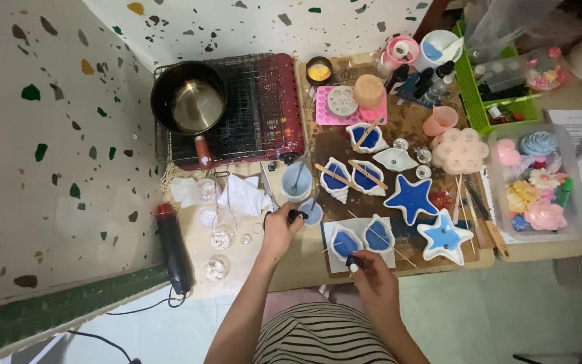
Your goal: Pouring blue wax into seashell and star-shaped molds and arranging wicks to create decorative candles.
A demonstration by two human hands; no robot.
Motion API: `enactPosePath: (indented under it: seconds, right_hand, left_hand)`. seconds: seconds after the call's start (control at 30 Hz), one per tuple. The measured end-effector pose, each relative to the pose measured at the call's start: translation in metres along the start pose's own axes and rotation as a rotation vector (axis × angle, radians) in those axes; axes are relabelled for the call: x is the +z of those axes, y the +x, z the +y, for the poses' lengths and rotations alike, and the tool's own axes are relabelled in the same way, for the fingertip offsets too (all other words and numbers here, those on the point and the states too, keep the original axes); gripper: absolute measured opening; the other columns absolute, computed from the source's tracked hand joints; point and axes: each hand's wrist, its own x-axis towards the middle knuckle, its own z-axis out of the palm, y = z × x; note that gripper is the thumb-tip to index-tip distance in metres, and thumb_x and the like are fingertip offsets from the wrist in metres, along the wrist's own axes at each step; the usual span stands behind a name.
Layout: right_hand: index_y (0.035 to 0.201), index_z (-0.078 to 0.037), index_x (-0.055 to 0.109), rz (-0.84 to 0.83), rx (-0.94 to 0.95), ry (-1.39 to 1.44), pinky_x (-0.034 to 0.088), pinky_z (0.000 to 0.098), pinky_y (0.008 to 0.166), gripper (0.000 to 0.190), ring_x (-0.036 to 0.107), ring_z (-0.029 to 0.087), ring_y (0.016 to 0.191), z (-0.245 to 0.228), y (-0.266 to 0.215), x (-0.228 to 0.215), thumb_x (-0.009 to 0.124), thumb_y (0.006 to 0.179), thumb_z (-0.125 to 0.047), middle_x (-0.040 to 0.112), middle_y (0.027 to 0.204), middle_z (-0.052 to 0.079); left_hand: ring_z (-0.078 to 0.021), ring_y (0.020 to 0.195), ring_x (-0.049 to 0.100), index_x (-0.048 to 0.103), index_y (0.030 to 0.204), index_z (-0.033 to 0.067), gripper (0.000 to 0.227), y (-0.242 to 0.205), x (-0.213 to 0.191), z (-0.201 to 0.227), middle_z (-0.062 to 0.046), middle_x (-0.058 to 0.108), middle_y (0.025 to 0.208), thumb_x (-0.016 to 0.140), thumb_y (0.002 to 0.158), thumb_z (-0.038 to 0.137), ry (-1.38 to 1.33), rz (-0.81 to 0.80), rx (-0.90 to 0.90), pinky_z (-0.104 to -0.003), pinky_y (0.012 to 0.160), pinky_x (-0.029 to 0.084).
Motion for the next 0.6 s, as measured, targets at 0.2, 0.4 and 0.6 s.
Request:
enactPosePath:
  seconds: [0.2,0.4,0.6]
  right_hand:
    - [0.123,0.0,0.063,0.015,0.002,0.036,0.052,0.0243,0.085,0.031,0.065,0.009,0.096,0.014,-0.001,-0.003,0.064,0.092,0.003,0.07,0.109,0.006]
    - [0.122,-0.011,0.07,-0.052,-0.132,-0.268,0.058,0.0228,0.066,0.039,0.069,0.008,0.086,-0.036,0.027,0.016,0.072,0.084,-0.001,0.07,0.107,0.001]
    - [0.113,-0.012,0.076,-0.111,-0.314,-0.342,0.049,0.0283,0.055,0.034,0.065,0.014,0.072,-0.091,0.065,0.056,0.075,0.081,-0.002,0.073,0.104,0.003]
  left_hand:
    - [-0.026,0.061,0.068,0.066,0.098,-0.002,0.024,0.0,-0.005,0.008,-0.018,0.07,0.073,0.074,0.085,0.016,-0.023,-0.019,-0.043,-0.038,0.06,0.053]
    - [-0.0082,0.048,0.049,0.063,0.083,0.0054,0.019,-0.01,0.004,-0.031,-0.005,0.065,0.066,0.065,0.093,0.022,-0.904,0.125,-0.52,-0.024,0.04,0.033]
    - [-0.0073,0.05,0.048,0.06,0.086,0.0093,0.021,-0.04,-0.014,-0.02,-0.002,0.064,0.071,0.059,0.096,0.027,-1.289,0.122,-0.846,-0.021,0.039,0.031]
